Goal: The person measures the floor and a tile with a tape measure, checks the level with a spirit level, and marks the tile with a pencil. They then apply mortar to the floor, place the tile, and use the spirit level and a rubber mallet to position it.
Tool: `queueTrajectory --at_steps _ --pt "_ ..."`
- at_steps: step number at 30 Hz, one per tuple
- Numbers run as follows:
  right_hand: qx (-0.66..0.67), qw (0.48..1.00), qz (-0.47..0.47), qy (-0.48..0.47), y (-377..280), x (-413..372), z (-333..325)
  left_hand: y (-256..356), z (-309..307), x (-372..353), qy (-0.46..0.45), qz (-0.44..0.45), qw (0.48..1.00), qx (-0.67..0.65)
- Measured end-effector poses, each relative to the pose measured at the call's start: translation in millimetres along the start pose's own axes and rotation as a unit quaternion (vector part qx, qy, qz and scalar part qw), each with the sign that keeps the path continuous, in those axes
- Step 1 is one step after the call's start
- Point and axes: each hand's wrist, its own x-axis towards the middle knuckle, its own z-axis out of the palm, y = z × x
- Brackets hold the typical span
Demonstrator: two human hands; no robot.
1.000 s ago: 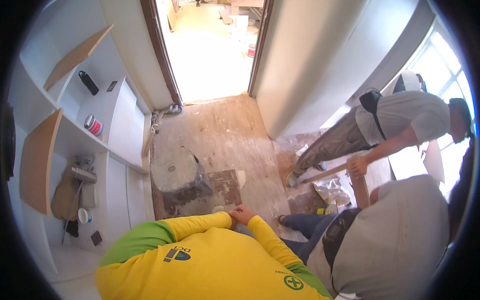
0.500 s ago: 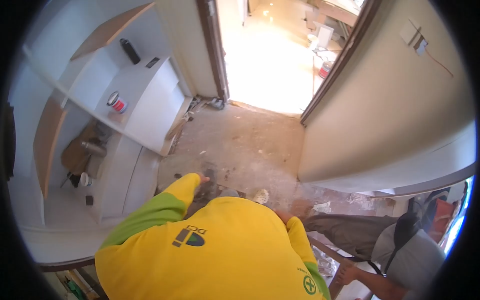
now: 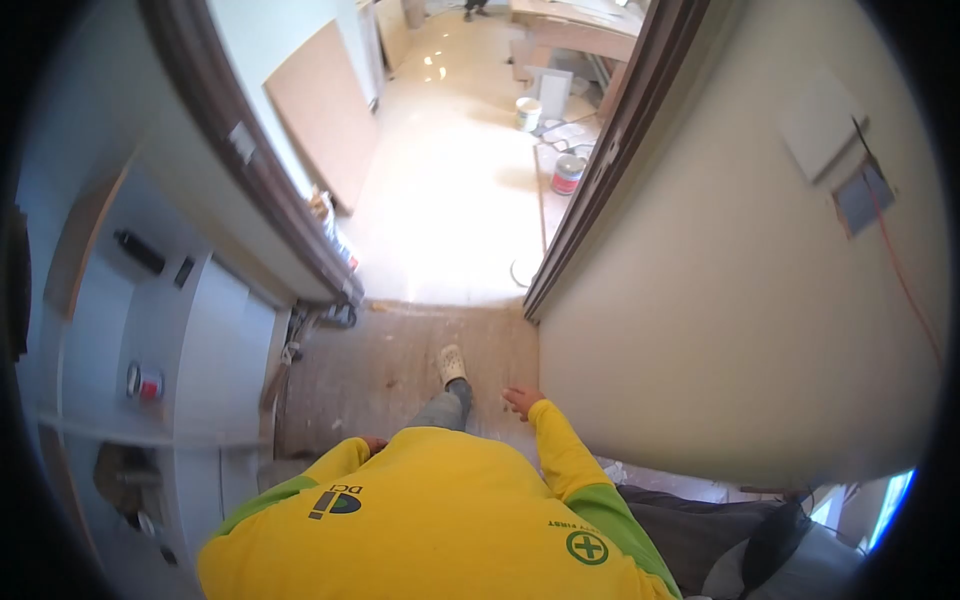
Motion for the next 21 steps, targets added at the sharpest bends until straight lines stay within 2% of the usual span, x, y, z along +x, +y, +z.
queueTrajectory --at_steps 2,3,4,5,6,7,8,9,10,11,12,14,16,17,19,21 --pt "-0.151 0.987 0.05 0.027 -1 36 -34 42 -68 17 0.045 -0.039 0.996 0.067" --pt "-0.31 0.942 0.133 -0.004 20 84 -56 73 -109 27 0.075 -0.053 0.991 0.099" --pt "-0.49 0.866 -0.086 0.047 86 129 -74 101 -146 36 0.104 -0.067 0.984 0.127" --pt "-0.492 0.87 -0.021 -0.009 48 99 -86 115 -170 45 0.126 -0.088 0.976 0.154" --pt "-0.489 0.869 0.041 -0.067 16 75 -98 133 -209 66 0.116 0.019 0.963 0.242" --pt "-0.553 0.83 -0.045 -0.061 54 107 -116 159 -258 92 0.103 0.125 0.932 0.324" --pt "-0.615 0.777 -0.129 -0.042 99 147 -136 182 -297 113 0.135 0.148 0.923 0.327" --pt "-0.515 0.855 0.041 -0.039 67 139 -134 202 -338 131 0.163 0.17 0.914 0.331" --pt "-0.392 0.894 0.212 -0.037 28 134 -144 269 -371 82 0.157 0.046 0.97 0.18" --pt "-0.328 0.914 0.237 -0.021 7 136 -146 293 -398 90 0.207 0.106 0.96 0.157" --pt "-0.262 0.929 0.262 -0.004 -10 141 -146 344 -420 66 0.183 0.039 0.981 0.045" --pt "-0.305 0.924 0.23 -0.025 -53 162 -141 389 -454 72 0.174 0.094 0.954 -0.224" --pt "-0.309 0.927 0.212 0.004 -89 197 -133 431 -498 76 0.143 0.1 0.953 -0.248" --pt "-0.328 0.925 0.184 -0.044 -133 209 -130 448 -517 83 0.119 0.113 0.945 -0.283" --pt "-0.412 0.91 0.027 -0.038 -1 430 -102 469 -553 102 0.127 0.106 0.95 -0.266" --pt "-0.301 0.952 -0.021 -0.056 -78 463 -113 483 -592 126 0.148 0.091 0.954 -0.246"
